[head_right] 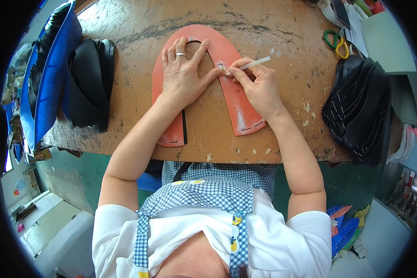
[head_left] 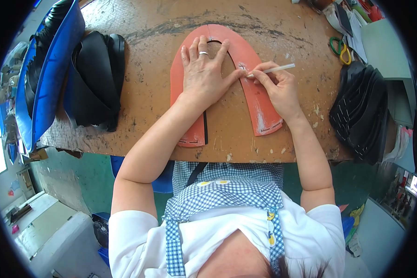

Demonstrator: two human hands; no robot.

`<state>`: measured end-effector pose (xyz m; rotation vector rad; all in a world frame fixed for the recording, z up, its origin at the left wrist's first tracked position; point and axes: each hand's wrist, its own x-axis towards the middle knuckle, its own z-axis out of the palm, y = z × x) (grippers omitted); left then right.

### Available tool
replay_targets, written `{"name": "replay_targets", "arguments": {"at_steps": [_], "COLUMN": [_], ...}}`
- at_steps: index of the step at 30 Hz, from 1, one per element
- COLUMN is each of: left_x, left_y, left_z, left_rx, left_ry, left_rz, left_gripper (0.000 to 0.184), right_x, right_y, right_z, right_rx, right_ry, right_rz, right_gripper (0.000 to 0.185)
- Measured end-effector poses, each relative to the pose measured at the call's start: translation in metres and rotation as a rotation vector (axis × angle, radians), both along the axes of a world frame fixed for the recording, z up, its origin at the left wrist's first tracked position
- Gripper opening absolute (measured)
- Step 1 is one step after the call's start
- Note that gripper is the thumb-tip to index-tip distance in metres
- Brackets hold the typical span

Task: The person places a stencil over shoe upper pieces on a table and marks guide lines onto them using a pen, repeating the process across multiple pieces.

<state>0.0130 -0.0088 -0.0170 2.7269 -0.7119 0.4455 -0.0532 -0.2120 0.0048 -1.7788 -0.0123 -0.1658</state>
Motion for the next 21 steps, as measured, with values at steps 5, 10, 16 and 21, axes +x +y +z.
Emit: {"name": "replay_targets", "arguments": {"at_steps": [5, 10, 16, 21], "left_x": [0.001, 0.002, -0.002, -0.001], "left_y": [0.000, 0.000, 0.004, 0.005], "left_z": [0.001, 0.005, 0.001, 0.000], "left_rx": [-0.005, 0.007, 0.038, 0.047], "left_ry": [-0.010, 0.001, 0.051, 0.114], "left_rz": [-0.007, -0.003, -0.022, -0.050], "left_gripper": [0.079, 0.083, 0.107, 0.125], "right_x": [-0.004, -0.052, -0.087, -0.100], "right_y": [0.001, -0.001, -0.009, -0.008], "right_z": [-0.005, 0.014, 0.001, 0.005], "right_rx": [-0.143, -0.341, -0.144, -0.148], "right_ry": [-0.141, -0.131, -0.023, -0.033], "right_rz": [0.000, -0.028, -0.008, -0.051], "right_gripper": [0.009, 0.009, 0.009, 0.006]}}
